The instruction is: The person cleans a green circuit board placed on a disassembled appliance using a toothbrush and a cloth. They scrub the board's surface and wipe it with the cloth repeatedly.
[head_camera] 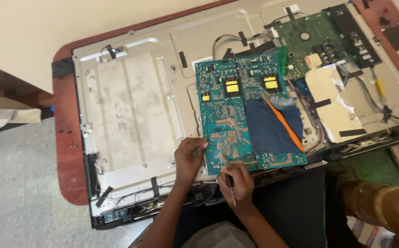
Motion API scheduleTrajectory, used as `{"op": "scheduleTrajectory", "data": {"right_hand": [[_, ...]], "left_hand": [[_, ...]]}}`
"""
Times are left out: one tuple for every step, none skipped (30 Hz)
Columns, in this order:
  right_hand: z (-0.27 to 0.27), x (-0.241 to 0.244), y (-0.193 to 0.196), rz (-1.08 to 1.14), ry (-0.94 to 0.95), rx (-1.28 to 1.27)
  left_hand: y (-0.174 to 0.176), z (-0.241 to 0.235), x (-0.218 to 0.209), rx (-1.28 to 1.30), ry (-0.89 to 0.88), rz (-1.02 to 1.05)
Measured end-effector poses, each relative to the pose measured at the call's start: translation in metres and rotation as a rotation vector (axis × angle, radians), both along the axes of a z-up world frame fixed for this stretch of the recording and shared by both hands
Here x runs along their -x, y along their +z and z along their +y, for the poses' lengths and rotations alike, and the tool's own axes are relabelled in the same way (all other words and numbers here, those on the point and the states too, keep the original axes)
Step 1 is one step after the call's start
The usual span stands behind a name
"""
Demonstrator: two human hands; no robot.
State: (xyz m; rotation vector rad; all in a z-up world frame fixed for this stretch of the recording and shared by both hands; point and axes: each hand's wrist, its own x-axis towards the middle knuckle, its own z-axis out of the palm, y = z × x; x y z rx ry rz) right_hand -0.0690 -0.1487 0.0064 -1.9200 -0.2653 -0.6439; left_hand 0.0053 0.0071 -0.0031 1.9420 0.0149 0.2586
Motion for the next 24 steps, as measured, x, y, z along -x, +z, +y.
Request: {"op": "scheduleTrajectory", "data": {"right_hand": [[0.001, 0.002, 0.001, -0.017, 0.006, 0.012], [0.002, 0.005, 0.000, -0.032, 0.024, 0.028], [-0.001, 0.006, 0.001, -0.050, 0.038, 0.051], [-0.003, 0.007, 0.001, -0.067, 0.054, 0.074], [-0.005, 0.006, 0.001, -0.035, 0.035, 0.016], [-0.006, 0.005, 0.001, -0.003, 0.017, -0.041], [-0.002, 0.002, 0.001, 0.025, 0.002, -0.109], [0.001, -0.002, -0.001, -0.009, 0.010, -0.064], [0.002, 0.000, -0.002, -0.031, 0.012, -0.015], [0.002, 0.003, -0.005, -0.052, 0.015, 0.034], [-0.001, 0.006, -0.006, -0.020, -0.006, 0.001], [-0.004, 0.009, -0.007, 0.011, -0.028, -0.032], [-0.005, 0.005, -0.007, 0.030, -0.045, -0.069], [-0.005, 0.002, -0.007, -0.004, -0.044, -0.033], [-0.002, 0.002, -0.006, -0.035, -0.041, -0.002], [0.002, 0.002, -0.006, -0.066, -0.039, 0.030], [0.000, 0.006, -0.006, -0.002, -0.028, -0.013], [-0.002, 0.011, -0.005, 0.061, -0.018, -0.056], [-0.003, 0.008, -0.004, 0.111, -0.005, -0.100], [-0.003, 0.005, -0.002, 0.059, -0.021, -0.087], [-0.001, 0.001, 0.000, 0.005, -0.032, -0.082], [0.002, -0.004, 0.002, -0.049, -0.044, -0.077], [0.003, -0.001, 0.003, -0.037, -0.034, -0.054], [0.003, 0.001, 0.003, -0.026, -0.023, -0.032]], "left_hand": [[-0.001, 0.001, 0.002, -0.015, -0.002, -0.005], [-0.002, 0.003, 0.004, -0.030, -0.004, -0.009], [-0.003, 0.000, 0.003, -0.038, -0.009, -0.017], [-0.004, -0.002, 0.005, -0.012, -0.012, -0.006], [-0.004, -0.003, 0.003, 0.013, -0.012, 0.000], [-0.003, -0.006, 0.003, 0.039, -0.012, 0.007], [-0.002, -0.003, 0.000, 0.009, -0.006, 0.001], [0.000, 0.000, -0.002, -0.021, 0.000, -0.005], [-0.001, -0.001, 0.002, -0.048, 0.001, 0.001], [-0.002, 0.000, 0.003, -0.035, -0.002, -0.011], [-0.003, -0.002, 0.005, -0.016, -0.005, -0.023], [-0.003, -0.004, 0.008, 0.003, -0.008, -0.034], [-0.002, -0.004, 0.004, -0.008, -0.017, -0.042], [0.000, -0.003, 0.002, -0.018, -0.025, -0.051], [0.002, 0.001, 0.002, -0.034, -0.031, -0.055], [0.003, 0.005, 0.002, -0.029, -0.032, -0.060], [0.001, 0.003, 0.006, -0.013, -0.041, -0.054], [0.000, 0.000, 0.010, 0.003, -0.049, -0.049], [0.000, -0.002, 0.008, -0.002, -0.034, -0.034], [0.000, -0.004, 0.005, -0.006, -0.019, -0.018], [0.002, -0.002, 0.002, -0.018, 0.001, -0.006], [0.003, -0.001, -0.002, -0.028, -0.001, -0.029], [0.001, 0.000, 0.001, -0.036, -0.004, -0.038], [-0.001, 0.000, 0.004, -0.043, -0.008, -0.048]]}}
